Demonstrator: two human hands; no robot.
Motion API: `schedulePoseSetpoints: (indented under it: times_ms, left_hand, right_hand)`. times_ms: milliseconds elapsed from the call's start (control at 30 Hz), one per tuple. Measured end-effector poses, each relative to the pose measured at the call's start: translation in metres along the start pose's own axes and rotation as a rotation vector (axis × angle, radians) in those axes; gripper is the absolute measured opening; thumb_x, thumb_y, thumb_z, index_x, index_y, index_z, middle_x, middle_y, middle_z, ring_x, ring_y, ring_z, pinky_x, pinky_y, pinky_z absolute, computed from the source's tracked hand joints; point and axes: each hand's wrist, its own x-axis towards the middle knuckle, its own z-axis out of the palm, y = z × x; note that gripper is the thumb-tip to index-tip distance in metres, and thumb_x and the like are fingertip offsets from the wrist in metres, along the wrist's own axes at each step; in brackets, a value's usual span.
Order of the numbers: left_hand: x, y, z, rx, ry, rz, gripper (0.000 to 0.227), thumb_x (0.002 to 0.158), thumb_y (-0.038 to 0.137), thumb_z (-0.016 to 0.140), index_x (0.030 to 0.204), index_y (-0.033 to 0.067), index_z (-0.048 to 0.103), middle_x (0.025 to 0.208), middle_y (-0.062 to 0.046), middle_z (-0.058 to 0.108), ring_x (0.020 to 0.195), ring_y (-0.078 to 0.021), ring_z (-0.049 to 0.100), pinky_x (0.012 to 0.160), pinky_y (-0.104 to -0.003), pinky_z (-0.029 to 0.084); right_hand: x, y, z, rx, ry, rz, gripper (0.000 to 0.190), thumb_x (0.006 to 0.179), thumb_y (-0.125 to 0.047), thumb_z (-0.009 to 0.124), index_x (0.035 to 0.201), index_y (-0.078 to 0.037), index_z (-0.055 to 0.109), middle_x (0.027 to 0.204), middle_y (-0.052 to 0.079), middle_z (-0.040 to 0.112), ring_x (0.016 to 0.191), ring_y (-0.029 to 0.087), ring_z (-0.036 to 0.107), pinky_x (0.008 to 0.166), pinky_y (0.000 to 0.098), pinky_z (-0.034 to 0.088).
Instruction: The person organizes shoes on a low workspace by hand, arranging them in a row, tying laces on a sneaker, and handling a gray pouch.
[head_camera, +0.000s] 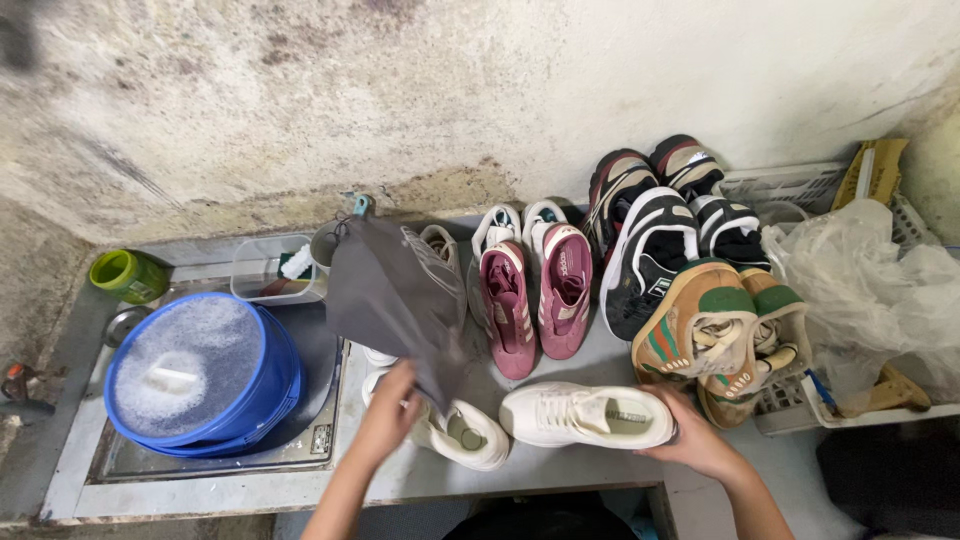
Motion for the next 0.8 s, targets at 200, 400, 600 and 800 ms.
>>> schedulePoseSetpoints:
  times_ms: [200,400,600,800]
  left_hand:
    - [0.060,-0.012,-0.058,-0.670,0.235,-0.061,0.029,0.107,-0.001,0.059,0.135,-0.0059,0.064,0.122,-0.020,0.064,0.117,-0.0251,0.059,0.104,-0.036,0.048]
    - [0.098,0.063,-0.075,-1.728,0.155,0.252,0.051,0.102,0.030,0.055,0.146,0.0060,0.057,0.149,-0.014,0.055,0.137,-0.0334,0.055,0.120,-0.050,0.041]
    - [0.124,0.107,-0.040,-1.953,0.221,0.238,0.065,0.101,0.048,0.050,0.152,0.0094,0.050,0.153,-0.012,0.053,0.140,-0.0340,0.051,0.118,-0.051,0.039]
    - [0.118,0.018,0.028,-1.735,0.159,-0.062,0.063,0.091,0.039,0.058,0.148,0.0102,0.051,0.147,-0.011,0.055,0.134,-0.0317,0.053,0.115,-0.050,0.039]
  right_hand:
    - [0.000,0.006,0.000,-0.272,-0.002,0.166,0.117,0.057,-0.012,0.095,0.155,-0.009,0.031,0.149,0.017,0.050,0.134,0.028,0.051,0.110,0.0368,0.042]
    - [-0.003,-0.053,-0.016,-0.242,0.207,-0.004,0.062,0.082,-0.017,0.078,0.138,-0.008,0.054,0.136,0.012,0.065,0.126,0.025,0.063,0.105,0.0363,0.051]
    - [0.021,-0.111,0.030,1.137,-0.458,0.071,0.096,0.089,-0.074,0.029,0.154,-0.004,0.041,0.149,0.011,0.057,0.137,0.028,0.053,0.114,0.0451,0.042]
    - [0.036,-0.169,-0.016,1.703,-0.052,-0.437,0.094,0.086,-0.080,0.028,0.151,-0.013,0.040,0.155,0.010,0.054,0.141,0.033,0.050,0.112,0.0537,0.036]
